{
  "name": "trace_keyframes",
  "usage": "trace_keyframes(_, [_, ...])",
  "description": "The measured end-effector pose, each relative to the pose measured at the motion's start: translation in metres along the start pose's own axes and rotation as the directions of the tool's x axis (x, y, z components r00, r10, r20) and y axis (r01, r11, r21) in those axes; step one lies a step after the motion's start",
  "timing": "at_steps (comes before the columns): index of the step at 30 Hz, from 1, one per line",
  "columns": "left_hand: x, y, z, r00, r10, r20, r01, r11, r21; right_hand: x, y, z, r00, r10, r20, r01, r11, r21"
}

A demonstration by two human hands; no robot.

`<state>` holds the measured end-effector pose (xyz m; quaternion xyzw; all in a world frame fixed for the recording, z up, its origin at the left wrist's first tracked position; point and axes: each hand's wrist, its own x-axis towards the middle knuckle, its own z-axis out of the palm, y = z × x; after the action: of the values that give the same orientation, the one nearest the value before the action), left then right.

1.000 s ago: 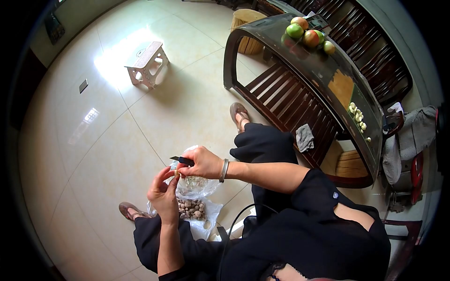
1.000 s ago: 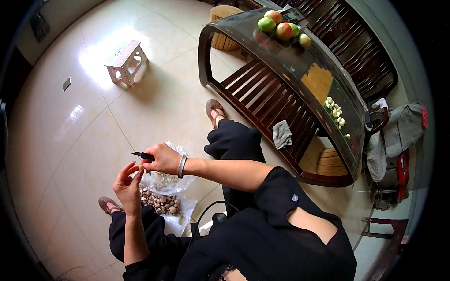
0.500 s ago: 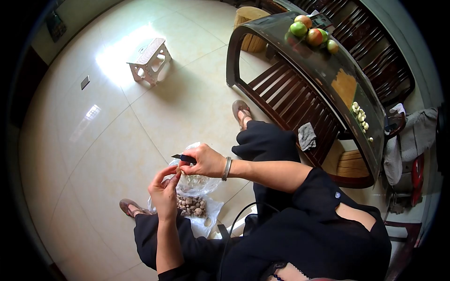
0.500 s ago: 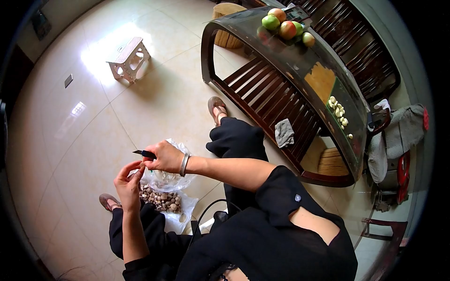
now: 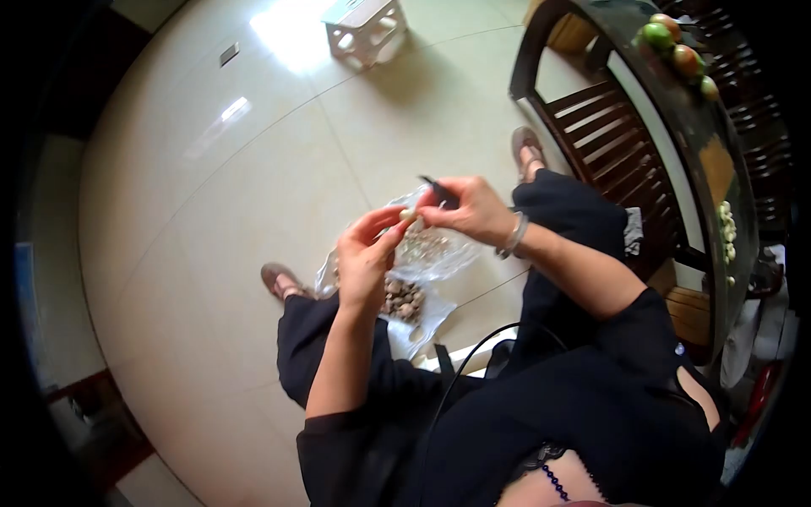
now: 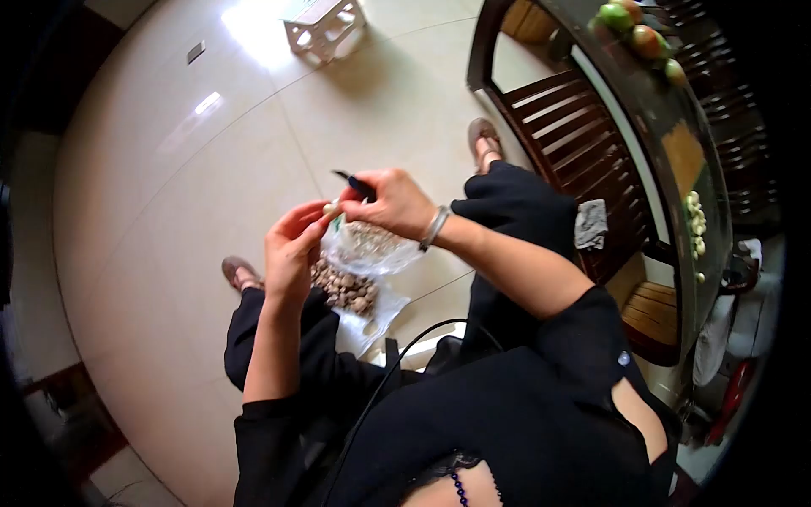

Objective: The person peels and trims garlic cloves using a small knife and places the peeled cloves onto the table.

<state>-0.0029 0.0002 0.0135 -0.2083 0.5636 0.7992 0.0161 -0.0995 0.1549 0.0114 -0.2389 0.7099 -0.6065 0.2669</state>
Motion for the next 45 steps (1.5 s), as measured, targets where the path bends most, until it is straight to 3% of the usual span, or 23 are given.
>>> trace_keyframes(5, [0.002, -0.001, 0.000, 1.000, -0.006, 0.021, 0.008, 0.996, -0.094, 0.000, -0.002, -0.003, 0.994, 0.069, 0.083, -0.076, 0.994, 0.075])
trace_keyframes(9, [0.001, 0.001, 0.002, 1.000, -0.010, 0.010, 0.011, 0.989, -0.146, 0.000, -0.005, -0.004, 0.993, 0.059, 0.105, -0.062, 0.998, 0.021])
trace_keyframes(15, [0.003, -0.002, -0.002, 1.000, 0.002, 0.009, -0.001, 0.989, -0.151, -0.003, -0.009, 0.000, 0.999, -0.037, 0.019, 0.038, 0.999, -0.031])
trace_keyframes(17, [0.003, -0.002, -0.001, 1.000, 0.003, -0.022, -0.006, 0.987, -0.161, -0.004, -0.016, -0.002, 0.999, -0.040, 0.027, 0.043, 0.990, -0.137])
trace_keyframes(19, [0.003, -0.002, 0.000, 1.000, 0.010, -0.028, -0.014, 0.989, -0.149, -0.005, -0.020, -0.003, 0.983, -0.149, 0.109, 0.180, 0.913, -0.367])
trace_keyframes(23, [0.002, 0.000, 0.003, 0.997, 0.032, -0.070, -0.037, 0.997, -0.067, -0.004, -0.011, -0.003, 0.964, -0.249, 0.093, 0.266, 0.895, -0.357])
trace_keyframes(32, [-0.001, 0.004, 0.007, 0.992, 0.069, -0.104, -0.069, 0.998, 0.011, -0.004, -0.008, -0.003, 0.974, -0.210, 0.088, 0.228, 0.886, -0.404])
trace_keyframes(33, [-0.001, 0.003, 0.006, 0.993, 0.073, -0.090, -0.073, 0.997, 0.003, -0.004, -0.005, -0.002, 0.950, -0.302, 0.083, 0.309, 0.860, -0.406])
trace_keyframes(37, [0.000, 0.000, 0.006, 0.987, 0.096, -0.130, -0.087, 0.994, 0.072, -0.001, 0.002, 0.000, 0.917, -0.391, 0.083, 0.384, 0.804, -0.455])
trace_keyframes(45, [-0.002, -0.002, 0.009, 0.985, 0.132, -0.115, -0.127, 0.991, 0.046, -0.004, 0.004, 0.000, 0.941, -0.327, 0.092, 0.335, 0.848, -0.410])
